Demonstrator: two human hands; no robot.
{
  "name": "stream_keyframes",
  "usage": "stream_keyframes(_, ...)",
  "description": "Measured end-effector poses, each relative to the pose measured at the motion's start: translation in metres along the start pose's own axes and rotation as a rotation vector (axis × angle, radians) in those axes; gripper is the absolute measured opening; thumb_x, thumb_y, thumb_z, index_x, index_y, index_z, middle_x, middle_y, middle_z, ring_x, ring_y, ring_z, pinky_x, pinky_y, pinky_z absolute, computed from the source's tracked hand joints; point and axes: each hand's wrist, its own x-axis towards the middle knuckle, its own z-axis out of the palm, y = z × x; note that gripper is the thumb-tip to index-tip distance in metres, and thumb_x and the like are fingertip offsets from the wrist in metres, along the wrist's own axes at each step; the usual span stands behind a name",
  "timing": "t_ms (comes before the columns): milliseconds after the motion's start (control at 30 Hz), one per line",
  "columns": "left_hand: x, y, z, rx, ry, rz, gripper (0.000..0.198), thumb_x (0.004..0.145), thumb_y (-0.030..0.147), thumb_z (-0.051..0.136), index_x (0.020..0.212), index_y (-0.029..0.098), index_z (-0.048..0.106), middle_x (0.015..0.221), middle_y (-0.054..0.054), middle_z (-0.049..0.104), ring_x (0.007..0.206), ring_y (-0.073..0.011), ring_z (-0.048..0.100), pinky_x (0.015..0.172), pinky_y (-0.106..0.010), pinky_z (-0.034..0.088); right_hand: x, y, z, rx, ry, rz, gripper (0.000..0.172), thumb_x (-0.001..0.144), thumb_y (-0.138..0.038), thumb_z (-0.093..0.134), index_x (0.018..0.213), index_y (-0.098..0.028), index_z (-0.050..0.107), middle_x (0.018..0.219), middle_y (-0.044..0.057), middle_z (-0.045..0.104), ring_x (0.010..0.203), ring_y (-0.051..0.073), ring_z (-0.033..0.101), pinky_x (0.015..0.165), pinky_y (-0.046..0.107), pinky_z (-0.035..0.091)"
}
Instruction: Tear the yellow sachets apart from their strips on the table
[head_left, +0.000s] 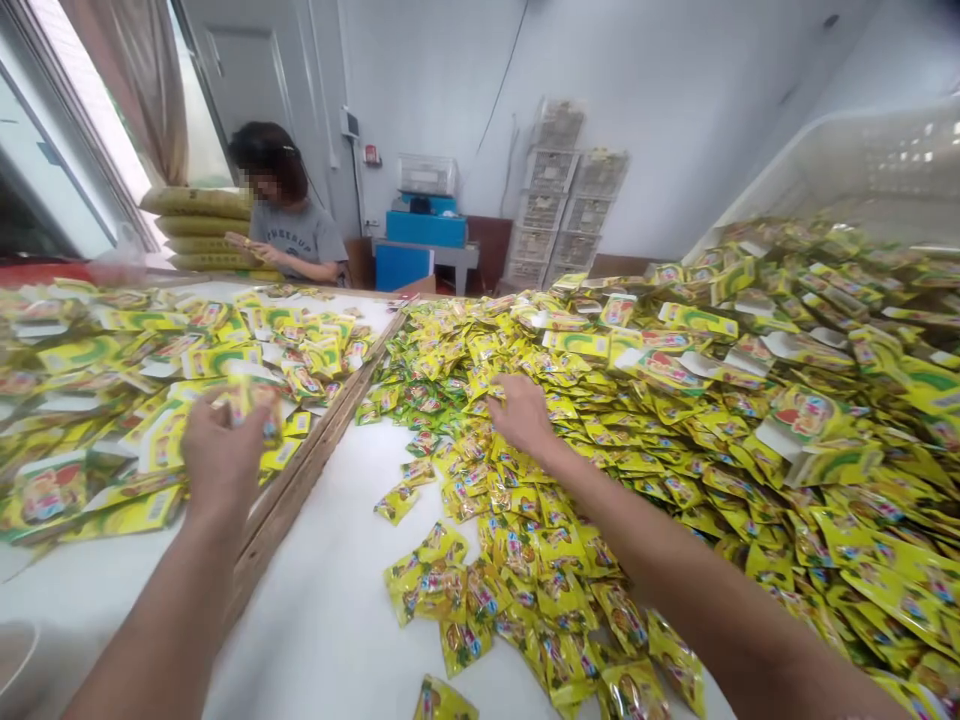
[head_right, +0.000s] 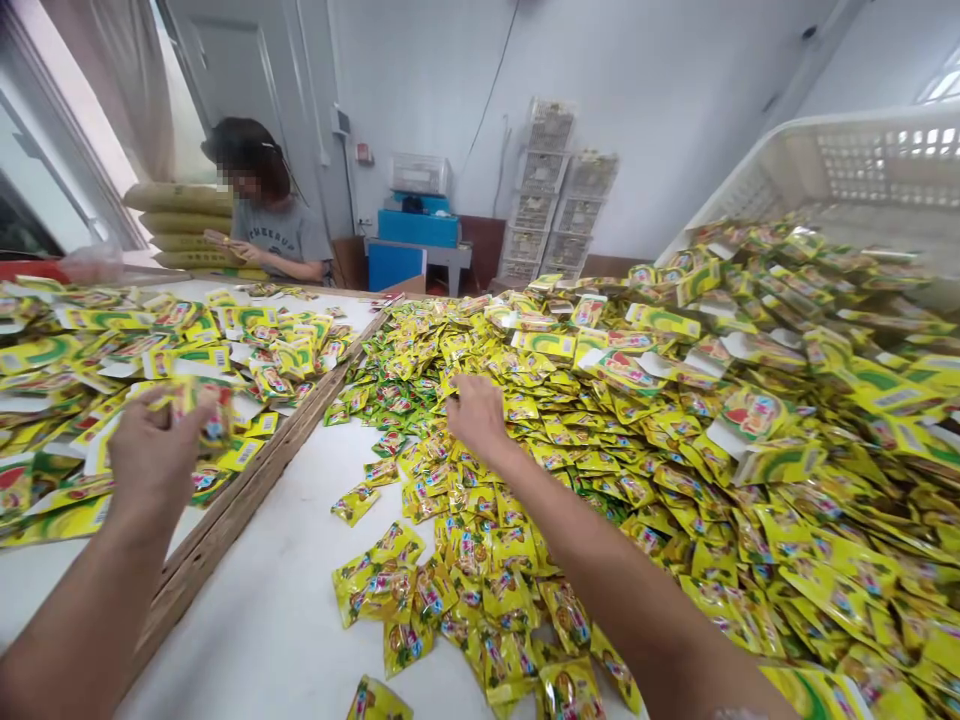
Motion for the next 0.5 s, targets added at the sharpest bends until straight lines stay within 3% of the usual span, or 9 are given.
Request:
stream_keyframes(67,0.016,0.011,-0.002,0.136,0.212,0.131,0.072,0.068,0.040,0.070,0.130,0.014,0.044,0.127,-0.014,0.056,0.112,-0.0319,0.053,0.092,-0.043,0.043,0.025,0.023,-0.006,-0.307,-0.038,-0.011,0.035,0.081,-0.018,0.049,0.115,-0.013,0.055,0.117,0.018,0.059,0.110,0.031,0.047,0.088,0.044,0.035)
stream_keyframes(100,0.017,0.015,0.000,0.203,0.203,0.155,0.072,0.067,0.039,0.070,0.129,0.014,0.044,0.129,-0.015,0.054,0.114,-0.0322,0.052,0.094,-0.043,0.042,0.034,0.032,-0.007,-0.410,-0.073,-0.030,0.038,0.079,-0.014,0.049,0.116,-0.012,0.055,0.119,0.019,0.058,0.110,0.032,0.046,0.087,0.045,0.035)
stream_keyframes(200,-0.001,0.019,0.020,0.384,-0.158,0.144,0.042,0.072,0.039,0.062,0.107,0.015,0.062,0.104,-0.012,0.067,0.097,-0.0299,0.061,0.083,-0.039,0.046,0.040,0.052,-0.008,-0.493,-0.114,-0.078,0.035,0.077,-0.007,0.044,0.108,-0.007,0.060,0.106,0.022,0.064,0.103,0.033,0.049,0.084,0.044,0.033)
stream_keyframes(300,-0.029,0.012,0.057,0.521,-0.524,0.157,0.023,0.078,0.037,0.054,0.081,0.017,0.066,0.083,-0.010,0.069,0.084,-0.0287,0.063,0.074,-0.036,0.044,0.027,0.059,-0.008,-0.499,-0.048,-0.152,0.031,0.077,-0.005,0.040,0.099,-0.007,0.063,0.087,0.020,0.067,0.091,0.030,0.052,0.077,0.039,0.034)
stream_keyframes(367,-0.044,0.006,0.086,0.559,-0.624,0.168,0.024,0.080,0.036,0.053,0.076,0.015,0.063,0.081,-0.013,0.068,0.086,-0.0302,0.062,0.074,-0.037,0.043,0.010,0.059,-0.008,-0.420,0.044,-0.212,0.030,0.078,-0.006,0.040,0.097,-0.009,0.064,0.082,0.016,0.067,0.085,0.028,0.053,0.072,0.035,0.037)
stream_keyframes(500,-0.066,-0.002,0.139,0.593,-0.617,0.116,0.026,0.075,0.037,0.063,0.075,0.011,0.058,0.098,-0.025,0.062,0.103,-0.0378,0.054,0.079,-0.041,0.040,-0.043,0.047,-0.003,-0.077,0.173,-0.291,0.029,0.084,-0.015,0.041,0.104,-0.017,0.062,0.091,0.010,0.069,0.083,0.023,0.057,0.072,0.033,0.043)
